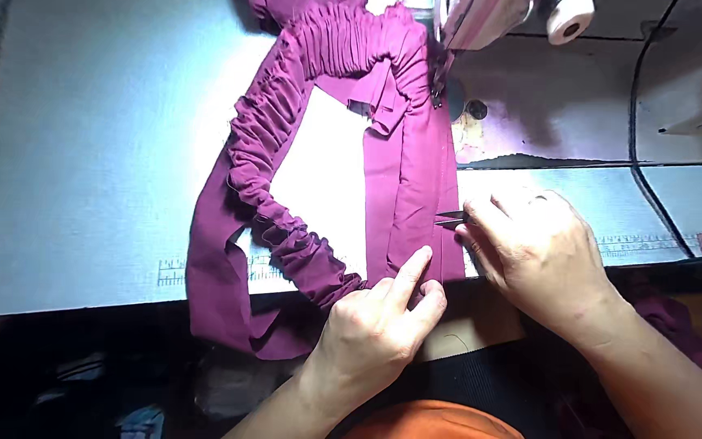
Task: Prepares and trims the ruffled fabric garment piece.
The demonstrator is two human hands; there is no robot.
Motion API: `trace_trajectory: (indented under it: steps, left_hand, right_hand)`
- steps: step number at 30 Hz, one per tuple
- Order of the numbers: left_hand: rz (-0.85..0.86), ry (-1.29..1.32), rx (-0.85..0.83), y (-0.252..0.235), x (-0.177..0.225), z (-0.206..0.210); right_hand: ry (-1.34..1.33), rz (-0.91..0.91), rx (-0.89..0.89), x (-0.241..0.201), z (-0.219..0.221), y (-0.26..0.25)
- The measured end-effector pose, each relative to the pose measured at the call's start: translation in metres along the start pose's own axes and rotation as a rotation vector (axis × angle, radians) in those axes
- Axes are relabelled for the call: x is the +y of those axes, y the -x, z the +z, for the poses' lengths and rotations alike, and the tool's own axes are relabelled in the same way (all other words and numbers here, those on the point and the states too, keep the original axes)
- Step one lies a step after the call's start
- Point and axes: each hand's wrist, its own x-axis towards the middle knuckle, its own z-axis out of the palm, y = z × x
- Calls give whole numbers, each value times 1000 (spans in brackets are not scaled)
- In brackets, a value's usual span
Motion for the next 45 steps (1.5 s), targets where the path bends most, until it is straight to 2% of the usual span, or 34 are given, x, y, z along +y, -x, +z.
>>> trace_trajectory:
  steps: [6,11,20,25,39,41,45]
  left_hand:
    - [-6,31,0,-1,-1,0]
    - [-2,28,-6,-1,-1,-1]
    - [-7,15,0,0,-1,1]
    - [1,4,1,-1,-1,1]
    - [21,3,30,1,-3,2]
    - [18,9,41,3,-4,3]
    - [24,-34,51,2,1,0]
  right_hand:
    - [38,23,3,-3,-1,2]
    - [-51,60,29,-1,7,4]
    - [-35,86,155,-10,22,13]
    - [48,48,161,-14,22,13]
    - [26,66,118,-14,19,10]
    - [-21,102,114,-6,19,9]
    - [-10,313,38,22,13,4]
